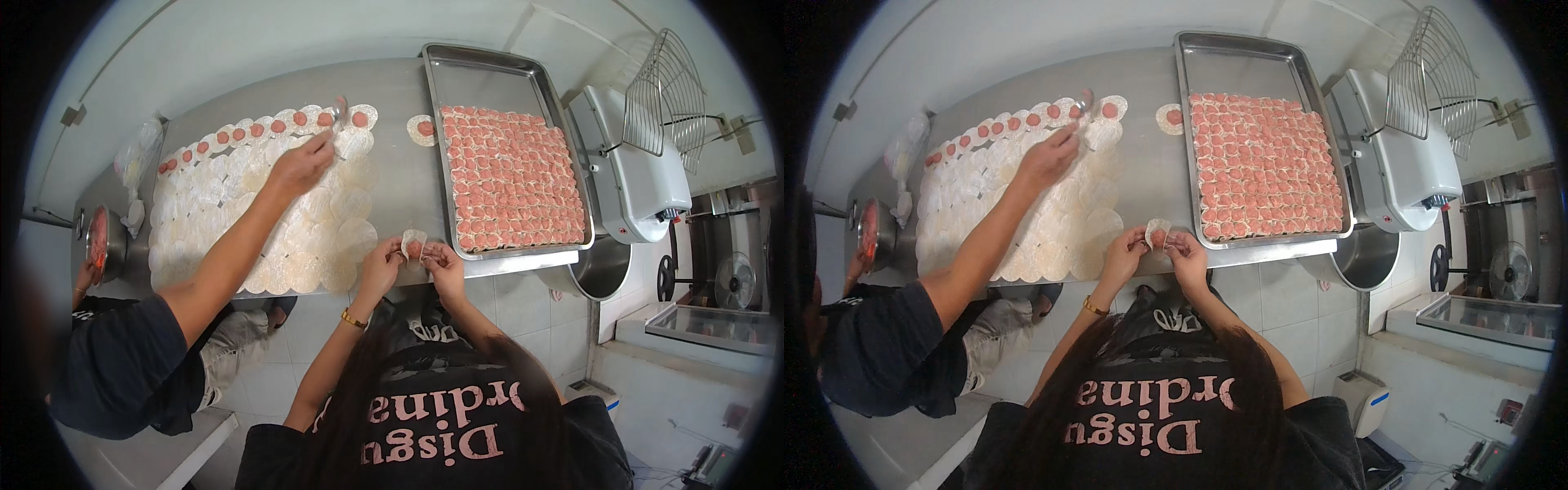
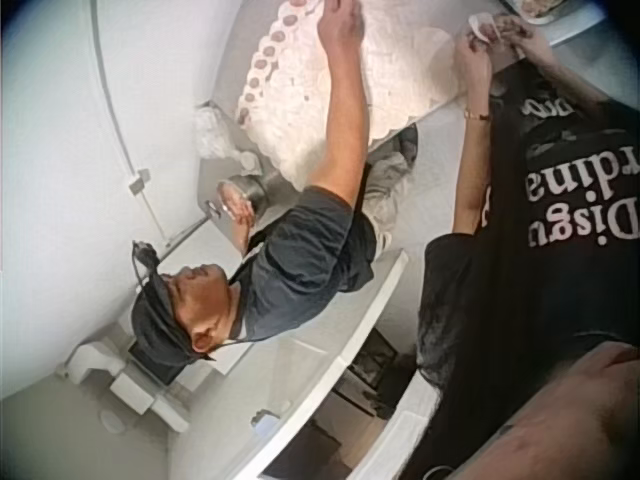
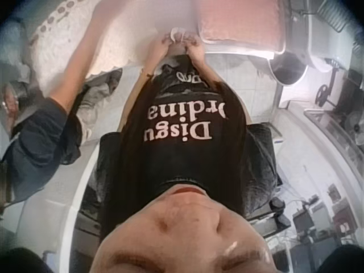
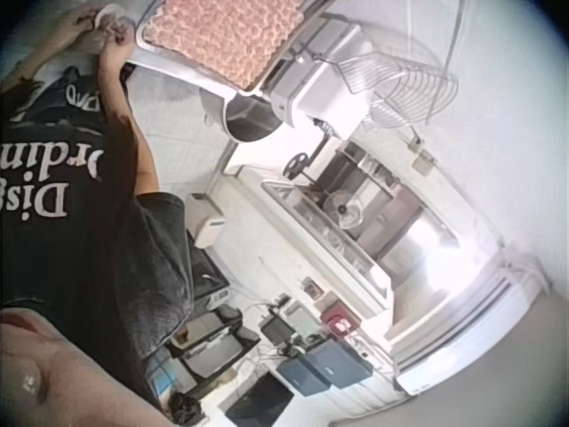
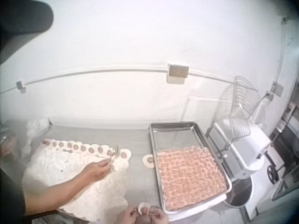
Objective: The person places small pink filling onto white circular wrappers and folds them into dumplings, then arranges the finished dumplings on a metal tray. Another person assists by placing filling onto wrappers.
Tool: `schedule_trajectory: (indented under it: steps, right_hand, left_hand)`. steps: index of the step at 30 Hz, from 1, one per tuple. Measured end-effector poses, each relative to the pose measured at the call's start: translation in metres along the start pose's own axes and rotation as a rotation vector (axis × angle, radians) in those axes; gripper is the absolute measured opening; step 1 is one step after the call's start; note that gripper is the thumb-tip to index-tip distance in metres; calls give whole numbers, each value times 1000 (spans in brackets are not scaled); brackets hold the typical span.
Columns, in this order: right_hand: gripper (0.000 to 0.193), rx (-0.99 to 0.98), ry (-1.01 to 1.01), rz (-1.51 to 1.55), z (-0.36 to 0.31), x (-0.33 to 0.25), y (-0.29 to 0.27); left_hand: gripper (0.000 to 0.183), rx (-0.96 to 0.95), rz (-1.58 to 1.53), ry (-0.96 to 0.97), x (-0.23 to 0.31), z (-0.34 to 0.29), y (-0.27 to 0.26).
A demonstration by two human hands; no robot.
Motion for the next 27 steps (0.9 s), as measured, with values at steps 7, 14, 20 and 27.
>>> schedule_trajectory:
  steps: [7, 14, 20, 27]
  right_hand:
    - [23, 6, -42, -108, 3, -3, 0]
    - [18, -38, -96, 267, -3, -44, 14]
    - [23, -94, -193, -10, -3, -61, 22]
    - [25, -78, -206, -398, 16, -70, 5]
  left_hand:
    - [22, -65, -275, -113, -1, -3, 4]
    - [11, -15, -662, -237, 5, -4, -1]
    - [15, -50, -713, -136, 34, -7, -1]
    - [19, -93, -609, -82, 44, -5, -6]
Point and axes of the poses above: each hand's wrist, its own z-axis towards the middle knuckle, its own y-axis out of the palm, x = y × z, the point moved 7 cm from there along z, towards the middle knuckle, and after that the axes turned 1 degree about -z, right-handed, at the moved point
